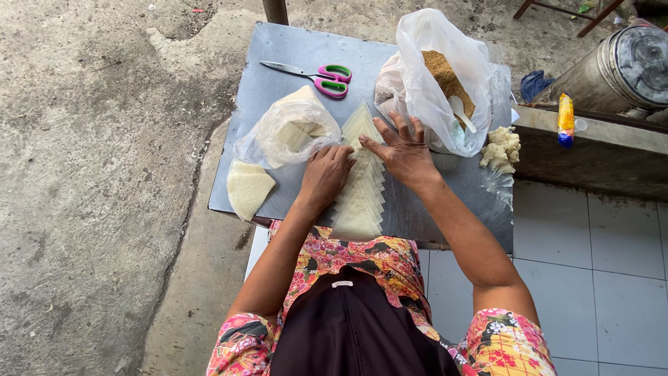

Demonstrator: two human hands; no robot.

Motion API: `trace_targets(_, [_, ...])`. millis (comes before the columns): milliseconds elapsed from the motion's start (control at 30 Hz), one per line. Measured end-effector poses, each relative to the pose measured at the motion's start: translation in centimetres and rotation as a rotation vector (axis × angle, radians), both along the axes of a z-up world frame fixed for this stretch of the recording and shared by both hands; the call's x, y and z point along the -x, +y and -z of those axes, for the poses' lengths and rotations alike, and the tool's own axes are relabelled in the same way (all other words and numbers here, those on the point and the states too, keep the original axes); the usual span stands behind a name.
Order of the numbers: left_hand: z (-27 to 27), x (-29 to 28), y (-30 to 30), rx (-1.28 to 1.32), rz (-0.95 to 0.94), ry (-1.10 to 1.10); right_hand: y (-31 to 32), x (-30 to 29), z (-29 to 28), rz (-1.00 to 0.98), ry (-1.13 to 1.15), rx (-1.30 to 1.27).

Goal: The person is rolling spring rolls by placing a small amount of filling onto a square wrapper using a spoon, folding the sides, and rolling the wrapper into a tight cylinder.

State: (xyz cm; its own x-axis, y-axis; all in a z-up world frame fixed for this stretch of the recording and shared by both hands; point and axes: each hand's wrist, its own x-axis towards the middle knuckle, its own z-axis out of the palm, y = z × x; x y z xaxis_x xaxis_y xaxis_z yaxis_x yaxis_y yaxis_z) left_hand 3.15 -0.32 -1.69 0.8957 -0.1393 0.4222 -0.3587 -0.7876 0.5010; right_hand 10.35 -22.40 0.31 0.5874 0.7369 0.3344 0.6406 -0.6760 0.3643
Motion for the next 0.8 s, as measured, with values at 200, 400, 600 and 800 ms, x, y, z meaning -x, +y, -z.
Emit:
trace_targets(200, [0.0,-0.2,0.2,-0.022,0.047,-0.027,-0.4,-1.0,0.0,-0.004,-0.014,0.022])
trace_targets(400, [-0.6,-0.2,0.2,-0.038,0.042,-0.034,-0.7,-1.8,0.0,0.016,-0.162,0.049])
trace_targets(600, [-0.2,-0.3,0.3,-0.016,0.053,0.011,-1.4,0.2,-0.4,-0.133,-0.103,0.054])
trace_targets(800, [-0.4,-0.2,0.3,-0.018,0.059,0.0,-1.3,-1.1,-0.4,-0.105,-0.057,0.078])
